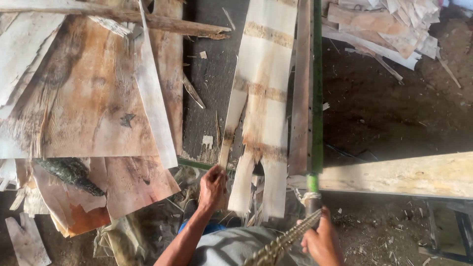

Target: The recorder is using a manual slicing machine or blade to strip thin layers of wood veneer from larger pieces.

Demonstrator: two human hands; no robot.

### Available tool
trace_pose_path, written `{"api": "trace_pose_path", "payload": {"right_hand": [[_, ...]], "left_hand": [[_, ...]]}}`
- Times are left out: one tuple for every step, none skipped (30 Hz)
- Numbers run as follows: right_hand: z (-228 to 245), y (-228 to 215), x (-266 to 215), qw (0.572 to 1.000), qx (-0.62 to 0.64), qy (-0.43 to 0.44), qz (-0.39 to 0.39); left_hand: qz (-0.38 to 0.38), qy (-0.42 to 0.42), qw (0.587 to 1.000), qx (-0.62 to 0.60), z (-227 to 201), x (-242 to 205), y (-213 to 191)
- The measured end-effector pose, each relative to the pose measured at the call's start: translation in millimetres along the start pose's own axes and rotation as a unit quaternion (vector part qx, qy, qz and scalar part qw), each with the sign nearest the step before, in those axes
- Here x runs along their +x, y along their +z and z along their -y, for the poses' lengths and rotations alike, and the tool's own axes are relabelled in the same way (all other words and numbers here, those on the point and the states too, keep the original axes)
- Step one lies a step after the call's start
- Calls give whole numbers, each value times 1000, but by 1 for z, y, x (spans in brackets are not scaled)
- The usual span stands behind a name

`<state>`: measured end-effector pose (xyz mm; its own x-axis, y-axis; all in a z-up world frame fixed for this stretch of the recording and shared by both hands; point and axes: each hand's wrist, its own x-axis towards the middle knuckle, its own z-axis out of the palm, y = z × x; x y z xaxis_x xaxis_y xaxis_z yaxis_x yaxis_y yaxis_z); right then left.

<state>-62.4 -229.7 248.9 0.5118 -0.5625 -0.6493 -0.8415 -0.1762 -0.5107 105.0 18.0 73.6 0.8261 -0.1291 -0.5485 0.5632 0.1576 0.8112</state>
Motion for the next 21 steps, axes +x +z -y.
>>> {"api": "trace_pose_path", "payload": {"right_hand": [[6, -7, -4, 1000, 0, 2, 1], [11, -12, -9, 1000, 19, 1, -17], [16, -16, -15, 999, 37, 0, -34], [10, -15, -10, 999, 38, 1, -34], [3, -15, -6, 997, 62, -33, -12], [-3, -15, -2, 994, 86, -68, 7], [-8, -7, 4, 994, 87, -68, 5], [-12, 1, 10, 996, 61, -67, -2], [-16, 9, 17, 997, 35, -67, -8], [-18, 12, 16, 997, 34, -65, -10], [-19, 15, 16, 999, 8, -51, -10], [-18, 18, 19, 999, -18, -39, -10], [-8, 13, 13, 999, -18, -40, -11], [1, 10, 5, 1000, -9, -19, -9], [9, 7, -1, 1000, -1, 2, -8], [14, 1, -8, 1000, 0, 7, -6], [19, -6, -14, 1000, 7, 3, -9], [25, -11, -19, 1000, 16, -1, -12], [20, -9, -18, 1000, 17, 3, -10], [15, -8, -16, 998, 25, -40, -29], [10, -6, -15, 995, 32, -82, -50]], "left_hand": [[0, -2, 1000, 1, 2, 15, 4], [5, 1, 1000, 15, 4, 29, 6], [10, 4, 1000, 28, 6, 43, 8], [10, 4, 999, 30, 8, 55, 11], [12, 13, 999, 27, 10, 67, 13], [16, 23, 999, 23, 10, 79, 18], [18, 24, 999, 24, 8, 82, 18], [15, 27, 999, 24, 7, 86, 20], [13, 31, 999, 24, 5, 89, 21], [15, 29, 999, 23, 6, 86, 21], [12, 24, 1000, 16, 6, 83, 21], [8, 23, 1000, 9, 4, 83, 20], [9, 23, 1000, 8, 4, 87, 21], [9, 23, 1000, -6, 6, 89, 20], [9, 22, 1000, -20, 8, 92, 18], [8, 17, 1000, -17, 10, 90, 18], [11, 16, 1000, -20, 12, 89, 17], [14, 16, 1000, -22, 11, 89, 16], [14, 14, 1000, -18, 10, 88, 14], [15, 12, 1000, -22, 9, 86, 14], [15, 10, 1000, -25, 8, 85, 12]]}}
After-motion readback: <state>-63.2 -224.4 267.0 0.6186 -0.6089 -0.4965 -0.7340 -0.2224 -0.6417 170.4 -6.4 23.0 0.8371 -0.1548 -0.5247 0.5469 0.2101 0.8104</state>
